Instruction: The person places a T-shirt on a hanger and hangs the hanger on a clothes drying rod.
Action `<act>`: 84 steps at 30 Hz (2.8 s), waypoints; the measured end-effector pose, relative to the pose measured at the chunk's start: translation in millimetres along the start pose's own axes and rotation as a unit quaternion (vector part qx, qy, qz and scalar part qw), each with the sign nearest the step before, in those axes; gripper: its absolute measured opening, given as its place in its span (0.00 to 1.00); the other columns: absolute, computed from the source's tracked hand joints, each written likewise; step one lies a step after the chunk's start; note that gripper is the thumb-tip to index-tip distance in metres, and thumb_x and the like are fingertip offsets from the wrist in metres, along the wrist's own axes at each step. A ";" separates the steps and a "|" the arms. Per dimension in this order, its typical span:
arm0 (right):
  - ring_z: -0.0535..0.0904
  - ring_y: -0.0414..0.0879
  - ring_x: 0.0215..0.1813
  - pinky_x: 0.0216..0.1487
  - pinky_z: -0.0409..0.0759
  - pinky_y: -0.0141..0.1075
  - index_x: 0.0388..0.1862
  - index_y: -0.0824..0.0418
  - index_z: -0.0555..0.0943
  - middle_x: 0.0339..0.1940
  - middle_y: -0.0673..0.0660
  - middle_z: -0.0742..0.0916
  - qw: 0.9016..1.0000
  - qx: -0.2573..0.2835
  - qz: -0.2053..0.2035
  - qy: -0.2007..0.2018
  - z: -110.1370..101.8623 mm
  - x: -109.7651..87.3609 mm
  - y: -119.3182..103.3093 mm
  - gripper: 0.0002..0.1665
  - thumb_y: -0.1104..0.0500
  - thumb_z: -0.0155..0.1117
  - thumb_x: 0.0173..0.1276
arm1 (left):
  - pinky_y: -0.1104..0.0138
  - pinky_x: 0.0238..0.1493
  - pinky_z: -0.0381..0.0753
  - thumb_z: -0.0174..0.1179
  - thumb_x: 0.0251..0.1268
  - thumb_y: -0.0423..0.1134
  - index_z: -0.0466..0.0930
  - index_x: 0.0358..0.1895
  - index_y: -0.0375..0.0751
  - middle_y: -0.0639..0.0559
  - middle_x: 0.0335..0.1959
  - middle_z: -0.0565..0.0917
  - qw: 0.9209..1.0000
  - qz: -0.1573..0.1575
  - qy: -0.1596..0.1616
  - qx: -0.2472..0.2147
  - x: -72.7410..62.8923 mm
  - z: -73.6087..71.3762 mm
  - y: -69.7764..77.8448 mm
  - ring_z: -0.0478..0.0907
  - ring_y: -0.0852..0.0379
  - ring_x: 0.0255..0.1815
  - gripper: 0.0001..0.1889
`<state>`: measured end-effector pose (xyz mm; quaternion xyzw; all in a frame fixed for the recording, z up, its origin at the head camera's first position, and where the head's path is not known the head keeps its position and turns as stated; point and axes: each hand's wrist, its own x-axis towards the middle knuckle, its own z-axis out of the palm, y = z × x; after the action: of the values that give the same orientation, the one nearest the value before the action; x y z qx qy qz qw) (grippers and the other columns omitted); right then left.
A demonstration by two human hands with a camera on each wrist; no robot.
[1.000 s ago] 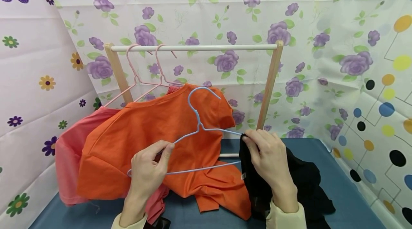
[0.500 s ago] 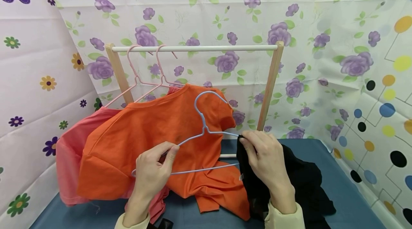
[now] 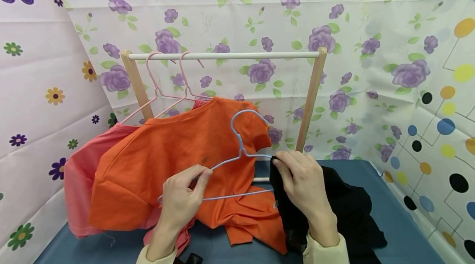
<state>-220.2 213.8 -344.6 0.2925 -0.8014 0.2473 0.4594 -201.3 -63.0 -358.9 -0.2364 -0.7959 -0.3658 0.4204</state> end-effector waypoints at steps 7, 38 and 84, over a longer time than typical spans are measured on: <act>0.80 0.48 0.34 0.41 0.71 0.40 0.42 0.58 0.84 0.34 0.53 0.86 1.000 0.002 -0.006 -0.005 1.1 0.6 -1.7 0.08 0.65 0.67 0.64 | 0.75 0.18 0.63 0.60 0.70 0.46 0.84 0.31 0.55 0.67 0.22 0.78 1.000 -0.004 -0.016 -0.008 -0.7 6.3 2.4 0.62 0.74 0.15 0.09; 0.77 0.44 0.31 0.34 0.72 0.42 0.40 0.57 0.83 0.32 0.51 0.85 1.000 -0.007 -0.016 -0.022 4.7 4.9 -12.1 0.08 0.55 0.60 0.73 | 0.75 0.17 0.61 0.57 0.72 0.50 0.83 0.30 0.56 0.69 0.23 0.79 0.999 -0.009 -0.036 0.007 -0.5 15.9 7.8 0.59 0.75 0.13 0.11; 0.69 0.42 0.27 0.33 0.62 0.34 0.21 0.52 0.75 0.21 0.47 0.73 0.996 -0.007 0.080 0.035 -14.2 0.6 -7.4 0.14 0.57 0.69 0.64 | 0.81 0.41 0.71 0.50 0.78 0.45 0.83 0.47 0.55 0.70 0.41 0.79 0.893 0.095 -0.397 -0.190 -18.3 41.5 31.8 0.70 0.80 0.36 0.11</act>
<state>-206.9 217.8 -336.6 0.2153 -0.8075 0.2880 0.4677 -190.3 -12.1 -377.9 -0.5117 -0.7857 -0.3442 0.0492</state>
